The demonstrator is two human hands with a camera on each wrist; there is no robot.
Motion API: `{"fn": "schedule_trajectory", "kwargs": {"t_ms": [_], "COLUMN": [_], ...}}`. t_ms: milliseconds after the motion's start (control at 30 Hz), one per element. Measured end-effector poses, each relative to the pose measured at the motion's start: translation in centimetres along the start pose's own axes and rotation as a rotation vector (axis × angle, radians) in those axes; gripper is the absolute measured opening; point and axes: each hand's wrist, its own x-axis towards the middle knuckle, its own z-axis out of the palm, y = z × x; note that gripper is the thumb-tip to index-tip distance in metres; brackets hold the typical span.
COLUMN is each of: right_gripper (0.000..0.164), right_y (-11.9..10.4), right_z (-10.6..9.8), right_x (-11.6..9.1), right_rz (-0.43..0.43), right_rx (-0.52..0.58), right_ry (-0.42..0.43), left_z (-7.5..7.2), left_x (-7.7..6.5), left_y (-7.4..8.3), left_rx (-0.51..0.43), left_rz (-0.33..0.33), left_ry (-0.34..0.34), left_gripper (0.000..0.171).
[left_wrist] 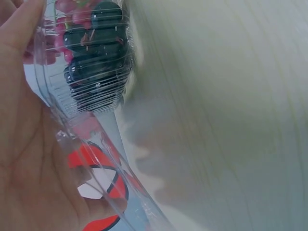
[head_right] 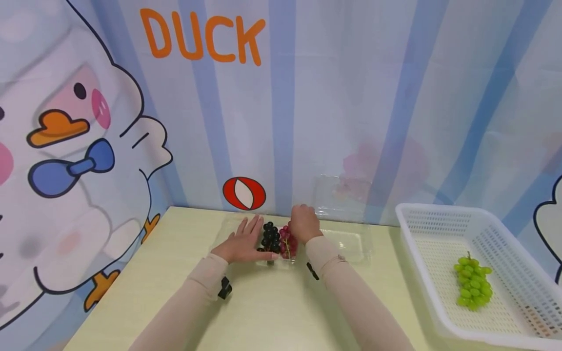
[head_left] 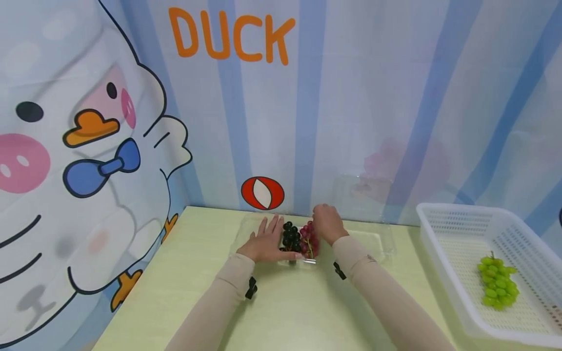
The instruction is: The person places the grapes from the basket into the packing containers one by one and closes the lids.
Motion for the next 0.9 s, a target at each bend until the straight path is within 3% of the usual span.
{"fn": "schedule_trajectory", "kwargs": {"t_ms": [333,500,733,900], "right_gripper": [0.016,0.016,0.019,0.019], "right_y": [0.8,1.1,1.3,1.4], "right_z": [0.4,0.7,0.8,0.9], "right_x": [1.7,1.8,2.1,2.1], "right_rz": [0.044,0.042,0.044,0.044], "right_rx": [0.011,0.023,0.038,0.048], "right_ry": [-0.068,-0.041,-0.027,-0.025], "left_z": [-0.1,0.0,-0.1,0.0], "left_x": [-0.6,-1.5,-3.8,-5.5], "left_y": [0.2,0.5,1.9,2.5], "left_rx": [0.021,-0.028,-0.193,-0.347], "left_rz": [0.038,0.069,0.012,-0.028], "left_ry": [0.06,0.16,0.364,0.427], "left_gripper": [0.119,0.105,0.068,0.058]}}
